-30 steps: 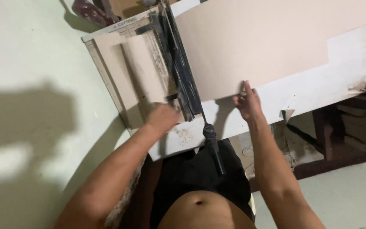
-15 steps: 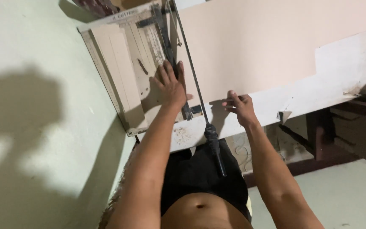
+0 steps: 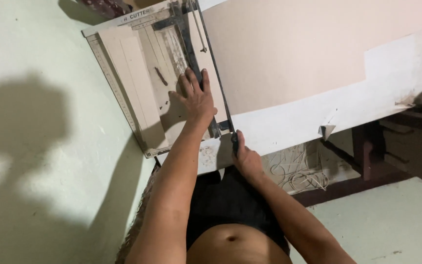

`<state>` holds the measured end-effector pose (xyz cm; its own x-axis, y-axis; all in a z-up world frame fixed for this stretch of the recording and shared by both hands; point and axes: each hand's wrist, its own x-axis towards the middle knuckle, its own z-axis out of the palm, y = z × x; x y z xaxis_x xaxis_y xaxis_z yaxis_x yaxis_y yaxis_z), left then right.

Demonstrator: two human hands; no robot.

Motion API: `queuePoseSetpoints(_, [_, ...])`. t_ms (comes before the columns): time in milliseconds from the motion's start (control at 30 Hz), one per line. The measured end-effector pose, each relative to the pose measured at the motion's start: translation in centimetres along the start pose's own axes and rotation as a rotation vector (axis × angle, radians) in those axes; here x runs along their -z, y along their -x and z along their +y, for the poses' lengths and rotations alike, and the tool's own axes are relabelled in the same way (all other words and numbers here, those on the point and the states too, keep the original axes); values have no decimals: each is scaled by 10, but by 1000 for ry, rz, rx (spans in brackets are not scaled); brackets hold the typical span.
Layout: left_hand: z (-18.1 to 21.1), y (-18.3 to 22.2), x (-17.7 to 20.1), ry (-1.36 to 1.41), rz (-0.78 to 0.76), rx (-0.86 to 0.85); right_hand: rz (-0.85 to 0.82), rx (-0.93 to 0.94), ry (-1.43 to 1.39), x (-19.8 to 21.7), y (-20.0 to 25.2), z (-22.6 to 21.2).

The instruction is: Using a manual paper cutter to cut strips of cardboard at a steady pace.

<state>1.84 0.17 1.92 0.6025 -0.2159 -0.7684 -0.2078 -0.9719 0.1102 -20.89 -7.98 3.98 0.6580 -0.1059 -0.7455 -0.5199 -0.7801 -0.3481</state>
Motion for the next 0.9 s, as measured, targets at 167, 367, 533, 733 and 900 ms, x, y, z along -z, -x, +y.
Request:
queuePoseSetpoints(167, [-4,13,-11,-239,247,-214,-121,-102,-423,145,87,-66])
queuePoseSetpoints(367, [-26,-59,-168,-24,435,-973,-39,-392,-659,162,38,-30])
queuePoseSetpoints(533, [-87,60,-44,-521,275,-855,207,-342,-1354,89,-89,104])
queuePoseSetpoints(733, [-142,62,4,-635,-3,-530,190,-225,-1610,89,-70,125])
queuePoseSetpoints(900, [-76,56,38,-287,70,-431,123,-287,-1263,81,-71,87])
